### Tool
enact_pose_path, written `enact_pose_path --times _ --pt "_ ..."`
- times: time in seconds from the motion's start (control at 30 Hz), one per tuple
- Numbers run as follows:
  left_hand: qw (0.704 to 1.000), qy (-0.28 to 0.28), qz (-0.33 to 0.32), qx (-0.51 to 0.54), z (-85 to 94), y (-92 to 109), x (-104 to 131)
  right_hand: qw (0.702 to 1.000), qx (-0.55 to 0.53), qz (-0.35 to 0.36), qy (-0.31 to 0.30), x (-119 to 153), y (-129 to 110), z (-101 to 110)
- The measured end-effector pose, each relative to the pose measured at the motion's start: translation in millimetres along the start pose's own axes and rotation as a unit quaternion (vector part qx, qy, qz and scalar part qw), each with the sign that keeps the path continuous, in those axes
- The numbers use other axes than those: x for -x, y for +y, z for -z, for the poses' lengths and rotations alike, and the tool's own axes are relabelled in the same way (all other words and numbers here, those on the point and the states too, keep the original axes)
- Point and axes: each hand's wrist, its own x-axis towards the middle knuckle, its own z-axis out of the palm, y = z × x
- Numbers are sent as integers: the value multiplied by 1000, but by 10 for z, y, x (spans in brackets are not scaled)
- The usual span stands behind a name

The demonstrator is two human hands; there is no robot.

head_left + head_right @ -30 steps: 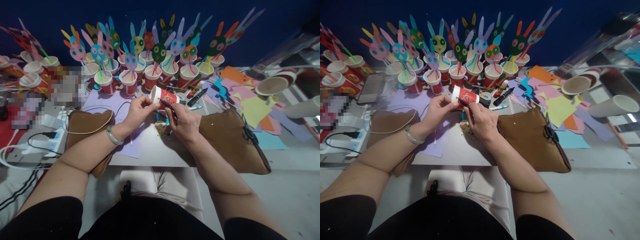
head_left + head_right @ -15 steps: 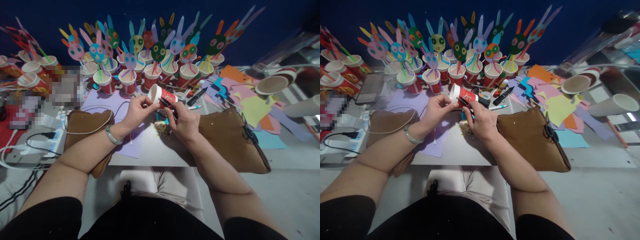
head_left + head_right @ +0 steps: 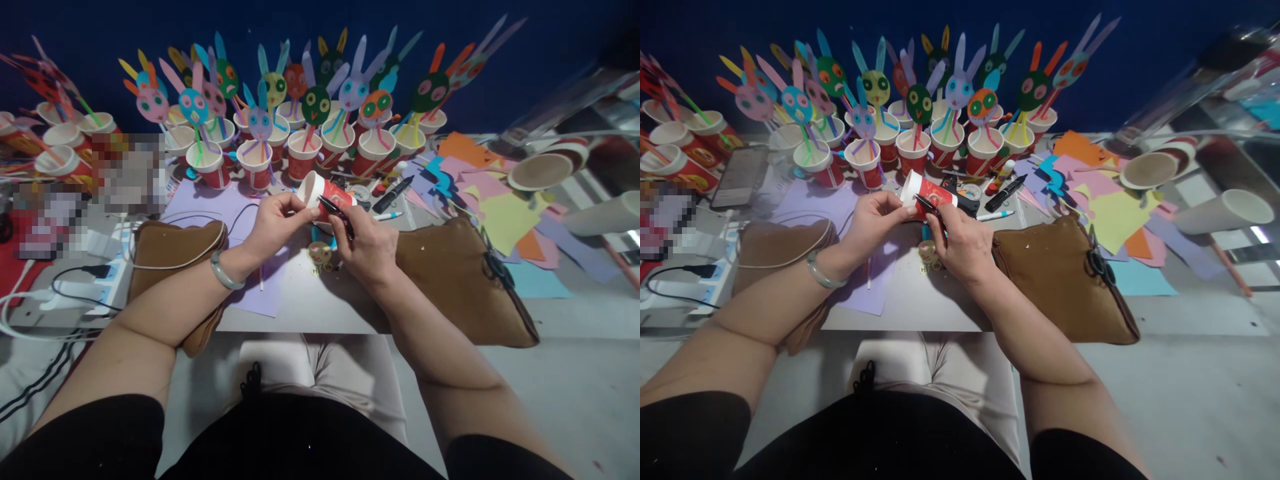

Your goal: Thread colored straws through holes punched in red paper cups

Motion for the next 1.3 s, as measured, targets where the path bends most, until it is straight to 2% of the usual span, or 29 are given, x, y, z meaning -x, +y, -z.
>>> enact_pose_path --times 0.27,0.67,0.8,1.03,1.3 --pt "1000 -3 12 4 8 17 -4 1000 5 14 16 -3 17 0" --pt "999 -44 24 0 72 49 -58 1000 7 20 6 -10 30 21" --pt "998 -50 22 -14 86 100 -82 1000 17 25 6 -12 44 8" --pt "995 -62 65 -30 101 214 -98 999 23 41 10 -15 57 19" --pt "994 -82 65 -33 143 175 -124 999 22 48 7 -33 78 27"
